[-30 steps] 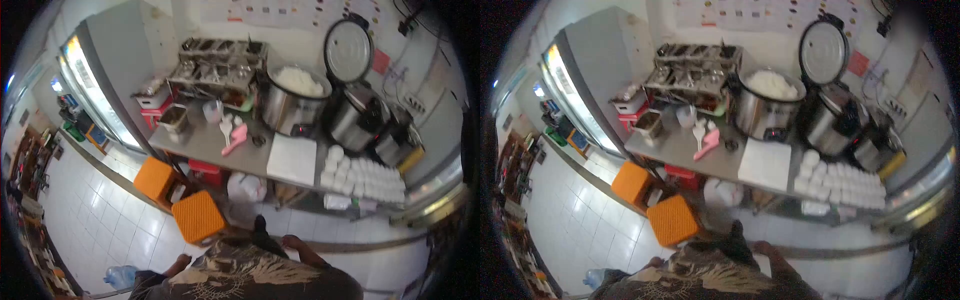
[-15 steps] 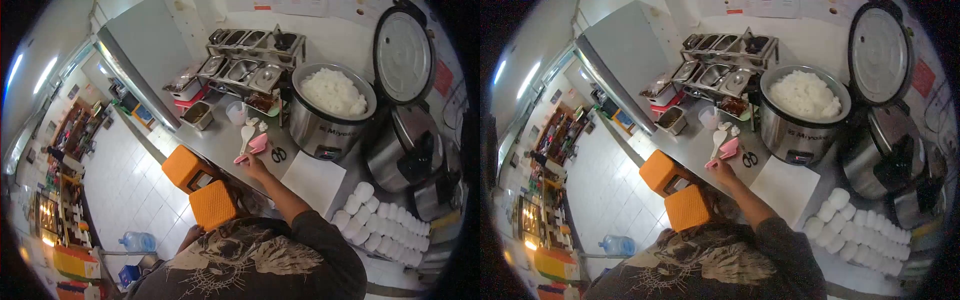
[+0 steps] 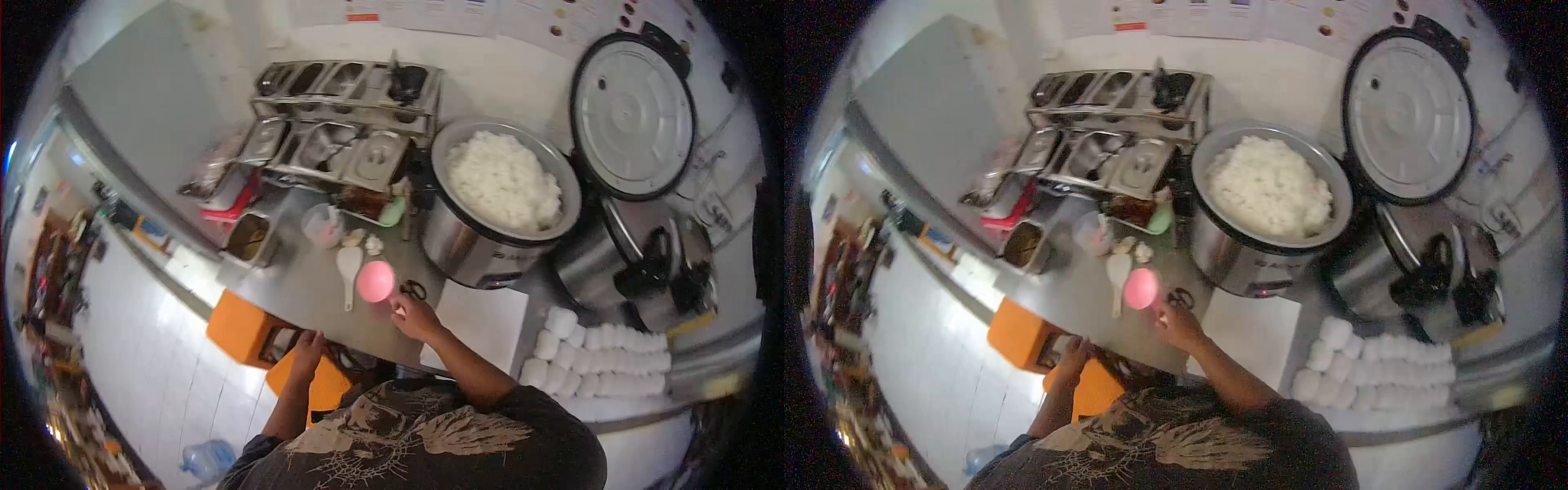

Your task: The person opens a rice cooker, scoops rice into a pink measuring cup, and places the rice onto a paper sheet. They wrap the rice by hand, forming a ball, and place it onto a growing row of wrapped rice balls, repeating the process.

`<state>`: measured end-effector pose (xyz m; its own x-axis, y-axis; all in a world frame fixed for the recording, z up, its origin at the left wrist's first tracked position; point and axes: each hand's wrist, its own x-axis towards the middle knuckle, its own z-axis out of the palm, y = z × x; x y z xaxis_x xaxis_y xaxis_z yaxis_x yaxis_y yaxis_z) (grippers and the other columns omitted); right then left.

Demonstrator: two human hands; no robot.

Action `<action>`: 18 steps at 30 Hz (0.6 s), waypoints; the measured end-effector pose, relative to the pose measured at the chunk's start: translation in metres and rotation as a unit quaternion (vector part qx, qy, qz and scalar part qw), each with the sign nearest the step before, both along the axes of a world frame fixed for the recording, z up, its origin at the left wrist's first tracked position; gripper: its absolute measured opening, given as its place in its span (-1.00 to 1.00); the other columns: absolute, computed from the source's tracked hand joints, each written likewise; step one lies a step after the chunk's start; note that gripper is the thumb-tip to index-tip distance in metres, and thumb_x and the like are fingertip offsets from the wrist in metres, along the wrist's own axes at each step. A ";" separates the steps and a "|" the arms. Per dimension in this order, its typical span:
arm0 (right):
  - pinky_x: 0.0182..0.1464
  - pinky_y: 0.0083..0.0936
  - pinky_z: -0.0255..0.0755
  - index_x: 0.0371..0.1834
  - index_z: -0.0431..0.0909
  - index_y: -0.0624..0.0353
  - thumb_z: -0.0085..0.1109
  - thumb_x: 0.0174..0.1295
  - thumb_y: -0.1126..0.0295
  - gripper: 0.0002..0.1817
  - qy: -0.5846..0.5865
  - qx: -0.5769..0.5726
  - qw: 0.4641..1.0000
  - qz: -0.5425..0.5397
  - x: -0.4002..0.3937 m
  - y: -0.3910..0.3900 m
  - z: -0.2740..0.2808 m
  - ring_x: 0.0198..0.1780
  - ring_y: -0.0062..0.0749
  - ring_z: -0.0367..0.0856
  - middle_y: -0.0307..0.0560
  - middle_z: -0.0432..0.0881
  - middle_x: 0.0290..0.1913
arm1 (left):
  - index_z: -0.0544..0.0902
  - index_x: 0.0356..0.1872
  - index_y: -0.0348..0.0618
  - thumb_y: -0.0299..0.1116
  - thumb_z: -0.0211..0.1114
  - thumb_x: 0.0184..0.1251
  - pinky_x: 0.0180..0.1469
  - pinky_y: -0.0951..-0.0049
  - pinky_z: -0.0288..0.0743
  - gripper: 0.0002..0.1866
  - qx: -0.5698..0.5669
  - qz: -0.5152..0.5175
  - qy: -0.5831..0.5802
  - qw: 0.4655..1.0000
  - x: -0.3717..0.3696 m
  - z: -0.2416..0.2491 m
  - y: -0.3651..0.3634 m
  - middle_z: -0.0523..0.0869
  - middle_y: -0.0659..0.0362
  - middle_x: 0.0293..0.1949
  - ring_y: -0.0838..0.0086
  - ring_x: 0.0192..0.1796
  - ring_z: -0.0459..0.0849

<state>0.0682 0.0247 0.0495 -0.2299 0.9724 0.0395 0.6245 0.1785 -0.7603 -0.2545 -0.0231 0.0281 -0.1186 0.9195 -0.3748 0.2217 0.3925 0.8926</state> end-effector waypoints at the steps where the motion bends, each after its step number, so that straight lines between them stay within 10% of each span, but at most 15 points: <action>1: -0.13 -0.21 0.55 0.06 0.44 0.09 0.30 0.27 0.32 -0.64 0.016 -0.014 1.000 0.008 0.011 -0.008 0.032 -0.17 -0.08 0.71 0.03 0.69 -0.18 | 0.56 -0.02 -0.30 -0.15 0.35 0.42 -0.04 0.19 0.57 -0.61 0.034 -0.026 0.082 0.996 0.007 -0.023 0.030 0.71 0.06 -0.20 0.21 -0.15 0.71; 4: 0.08 -0.08 0.52 0.49 0.15 0.16 0.26 0.27 0.42 -0.27 0.090 -0.100 0.991 0.014 0.044 -0.025 0.156 0.05 0.11 0.66 0.24 0.61 0.07 | 0.45 0.16 -0.34 -0.19 0.43 0.29 0.08 0.08 0.56 -0.43 0.262 -0.103 0.258 0.924 0.055 -0.009 0.094 0.68 -0.12 -0.04 0.00 -0.02 0.68; 6: 0.27 -0.19 0.47 0.56 0.07 0.30 0.24 0.29 0.46 -0.20 0.138 0.030 0.988 -0.058 0.075 -0.028 0.205 0.34 0.02 0.52 0.24 0.46 0.37 | 0.37 0.24 -0.33 -0.20 0.46 0.23 0.10 0.03 0.55 -0.34 0.203 -0.159 0.286 0.923 0.073 0.003 0.118 0.63 -0.21 0.02 -0.10 0.04 0.66; 9: 0.15 -0.09 0.55 0.49 0.31 0.14 0.12 0.26 0.55 -0.34 -0.230 0.218 0.924 -0.216 0.136 -0.020 0.289 0.13 0.24 0.64 0.30 0.65 0.12 | 0.33 0.24 -0.33 -0.30 0.39 0.18 0.13 -0.06 0.53 -0.35 0.163 -0.202 0.322 0.911 0.077 -0.031 0.137 0.60 -0.28 0.04 -0.19 0.10 0.62; 12: 0.01 -0.01 0.58 0.25 0.48 0.19 0.03 0.36 0.39 -0.60 -0.470 0.055 0.814 -0.337 0.177 0.013 0.328 -0.01 0.14 0.71 0.25 0.69 -0.06 | 0.43 0.13 -0.33 -0.43 0.24 0.14 0.13 -0.05 0.54 -0.52 0.091 -0.209 0.357 0.906 0.075 -0.031 0.136 0.61 -0.22 0.03 -0.14 0.06 0.63; 18: 0.02 -0.03 0.60 0.07 0.55 0.22 -0.01 0.34 0.40 -0.71 -0.490 0.010 0.837 -0.241 0.193 0.074 0.284 -0.02 0.08 0.73 0.22 0.72 -0.11 | 0.52 -0.01 -0.40 -0.44 0.20 0.16 0.18 0.05 0.51 -0.64 0.147 -0.181 0.448 0.863 0.064 -0.043 0.114 0.59 -0.16 -0.02 -0.09 0.07 0.59</action>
<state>0.2610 0.0984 0.3332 0.2579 0.9629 0.0797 0.9501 -0.2677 0.1602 -0.1906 0.0907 -0.0147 0.0755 0.9968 -0.0263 0.9350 -0.0616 0.3492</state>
